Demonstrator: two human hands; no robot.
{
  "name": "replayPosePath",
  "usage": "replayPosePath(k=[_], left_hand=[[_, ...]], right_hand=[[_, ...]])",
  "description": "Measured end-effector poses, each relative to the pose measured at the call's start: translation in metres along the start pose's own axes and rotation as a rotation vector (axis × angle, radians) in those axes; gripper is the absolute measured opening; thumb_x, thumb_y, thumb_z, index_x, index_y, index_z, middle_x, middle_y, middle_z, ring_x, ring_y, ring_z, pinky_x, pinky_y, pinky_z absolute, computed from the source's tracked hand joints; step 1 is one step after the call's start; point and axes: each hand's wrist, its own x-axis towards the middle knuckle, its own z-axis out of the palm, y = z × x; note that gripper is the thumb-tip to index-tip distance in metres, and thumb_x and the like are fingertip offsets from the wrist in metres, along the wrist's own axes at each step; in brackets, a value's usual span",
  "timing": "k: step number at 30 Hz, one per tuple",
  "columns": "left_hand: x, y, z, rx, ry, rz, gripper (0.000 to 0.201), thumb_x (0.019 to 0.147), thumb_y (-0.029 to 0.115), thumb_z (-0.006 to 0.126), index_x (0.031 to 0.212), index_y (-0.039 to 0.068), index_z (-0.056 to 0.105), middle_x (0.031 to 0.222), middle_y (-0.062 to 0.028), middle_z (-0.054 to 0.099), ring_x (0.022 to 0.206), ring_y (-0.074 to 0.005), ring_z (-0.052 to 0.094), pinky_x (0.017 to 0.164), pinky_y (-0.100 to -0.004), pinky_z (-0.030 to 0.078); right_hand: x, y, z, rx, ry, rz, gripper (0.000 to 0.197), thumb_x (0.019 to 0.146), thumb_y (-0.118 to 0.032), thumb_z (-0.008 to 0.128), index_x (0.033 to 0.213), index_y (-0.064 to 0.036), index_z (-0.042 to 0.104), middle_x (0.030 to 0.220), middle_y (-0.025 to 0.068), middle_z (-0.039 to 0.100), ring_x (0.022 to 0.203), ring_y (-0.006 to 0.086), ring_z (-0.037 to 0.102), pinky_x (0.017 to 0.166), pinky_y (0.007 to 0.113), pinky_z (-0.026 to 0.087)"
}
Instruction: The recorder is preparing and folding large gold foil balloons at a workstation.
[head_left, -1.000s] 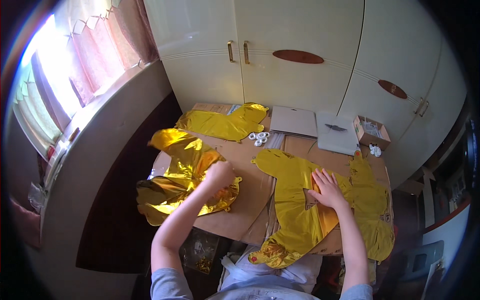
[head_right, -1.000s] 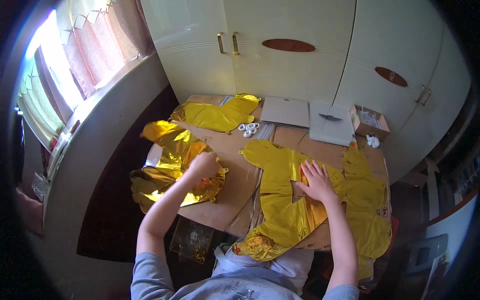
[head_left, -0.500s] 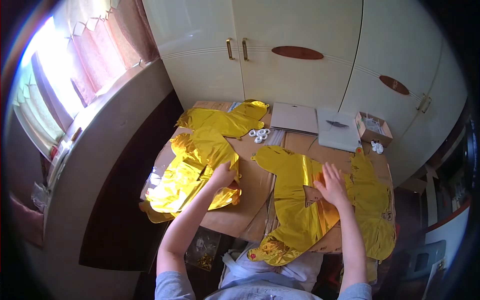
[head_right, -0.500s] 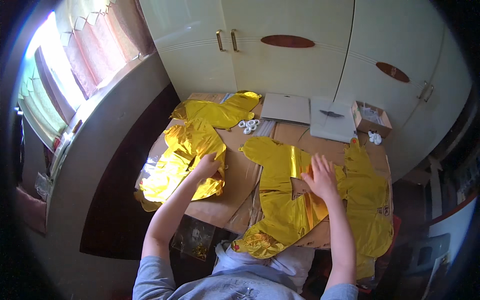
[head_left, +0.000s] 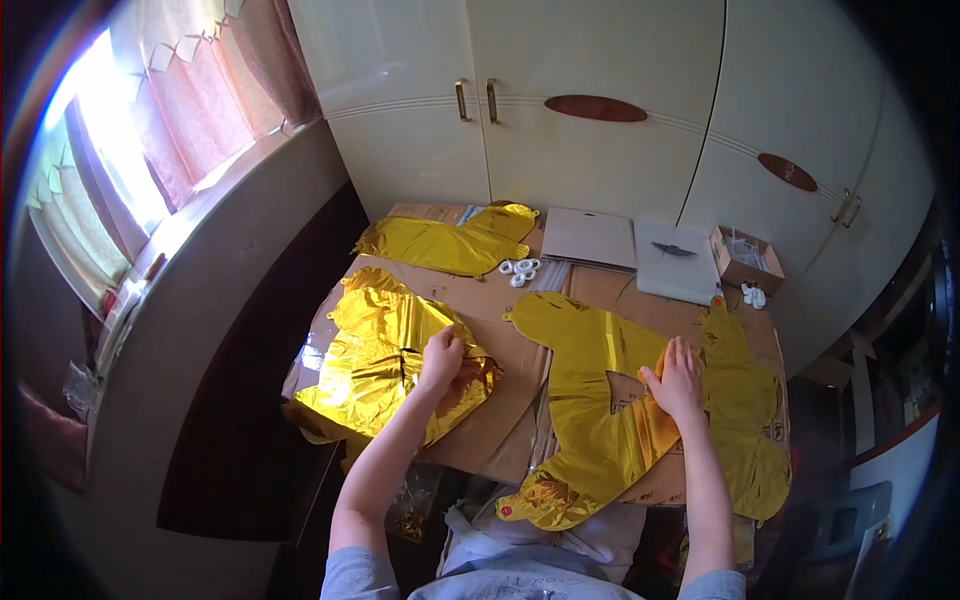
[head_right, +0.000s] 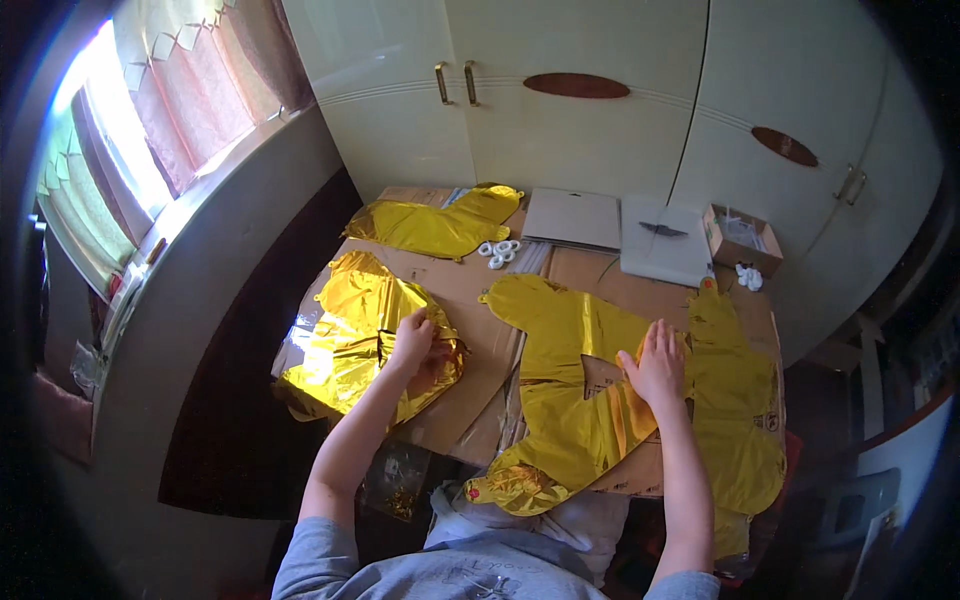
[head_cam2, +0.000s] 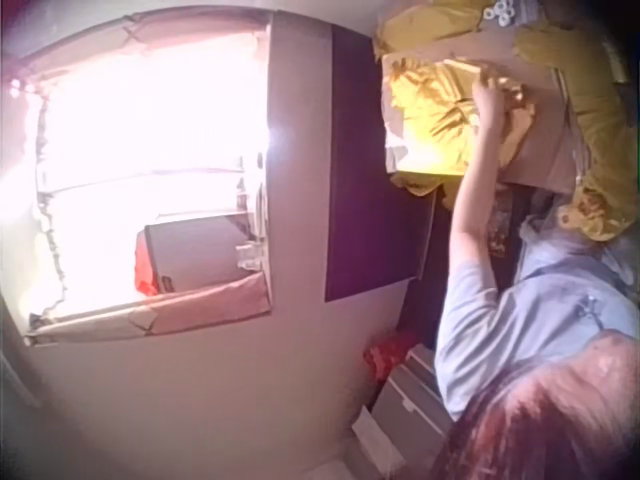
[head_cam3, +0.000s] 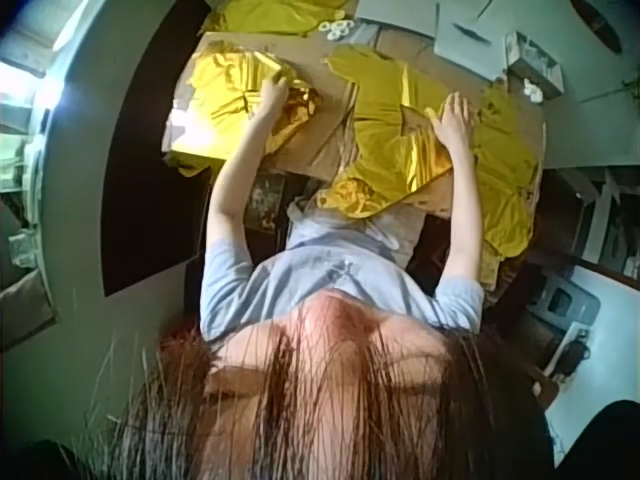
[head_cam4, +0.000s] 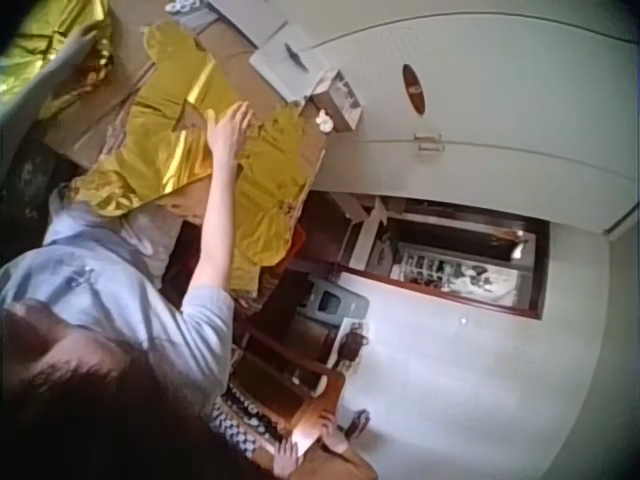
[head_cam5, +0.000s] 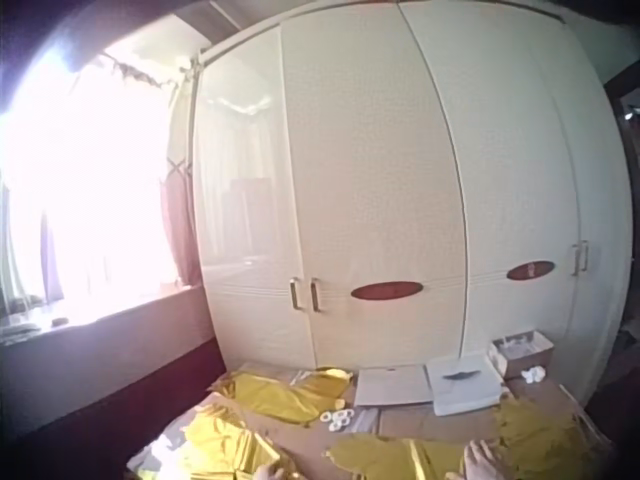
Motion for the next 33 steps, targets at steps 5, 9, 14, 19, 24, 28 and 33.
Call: replayPosePath(k=[5,9,14,19,24,28,33], left_hand=[[0.011,0.024,-0.019,0.574,0.016,0.388,0.030,0.080,0.016,0.048,0.101,0.001,0.064,0.082,-0.0259,0.062,0.079,-0.0390,0.063,0.076,-0.0423,0.050],[0.030,0.032,-0.035,0.525,-0.143,0.266,0.033,0.085,0.029,0.049,0.091,-0.001,0.063,0.067,-0.0171,0.063,0.060,-0.0269,0.065,0.059,-0.0361,0.053],[0.033,0.059,-0.046,0.428,-0.316,-0.034,0.056,0.086,0.052,0.049,0.112,0.003,0.061,0.074,-0.0153,0.065,0.074,-0.0238,0.066,0.064,-0.0340,0.051],[-0.021,0.074,-0.046,1.222,-0.091,0.415,0.064,0.084,0.057,0.048,0.136,0.021,0.041,0.140,-0.0190,0.035,0.134,-0.0386,0.023,0.103,-0.0618,0.019],[-0.009,0.024,-0.065,1.148,-0.205,0.313,0.066,0.085,0.056,0.047,0.140,0.023,0.033,0.148,-0.0168,0.018,0.137,-0.0425,0.008,0.101,-0.0683,0.006],[-0.010,0.031,-0.035,1.131,-0.023,0.583,0.065,0.084,0.044,0.056,0.136,0.009,0.037,0.141,-0.0197,0.031,0.131,-0.0410,0.024,0.103,-0.0575,0.021],[-0.048,0.060,0.052,0.074,-0.491,0.263,0.065,0.087,0.030,0.062,0.139,0.006,0.030,0.127,-0.0159,0.048,0.102,-0.0199,0.056,0.077,-0.0326,0.051]], right_hand=[[-0.003,0.010,0.015,-0.053,0.048,0.112,0.076,0.087,-0.051,0.047,0.129,0.0110,0.038,0.139,0.0231,0.035,0.132,0.0327,0.030,0.108,0.043,0.025],[-0.004,0.004,0.017,0.006,0.211,0.020,0.053,0.084,-0.039,0.057,0.114,0.0051,0.054,0.125,0.0180,0.052,0.120,0.0296,0.045,0.100,0.042,0.034],[-0.004,-0.005,0.004,0.161,0.307,-0.053,0.019,0.077,-0.023,0.063,0.084,-0.0059,0.063,0.091,0.0082,0.064,0.092,0.0265,0.059,0.080,0.041,0.045],[-0.005,-0.004,-0.019,0.324,0.186,0.045,0.021,0.078,-0.021,0.063,0.092,-0.0068,0.057,0.088,0.0096,0.063,0.084,0.0310,0.060,0.075,0.045,0.046],[-0.018,0.010,-0.006,0.199,0.302,-0.085,0.048,0.073,-0.015,0.067,0.115,-0.0043,0.047,0.094,0.0174,0.062,0.087,0.0375,0.058,0.078,0.042,0.048],[-0.022,0.014,0.011,0.383,0.237,-0.014,0.038,0.074,-0.006,0.063,0.110,-0.0076,0.052,0.088,0.0123,0.065,0.080,0.0313,0.062,0.069,0.041,0.050],[-0.031,-0.061,-0.041,0.752,0.176,-0.044,0.033,0.082,-0.008,0.062,0.114,-0.0072,0.052,0.086,0.0094,0.068,0.072,0.0202,0.066,0.063,0.030,0.052]])
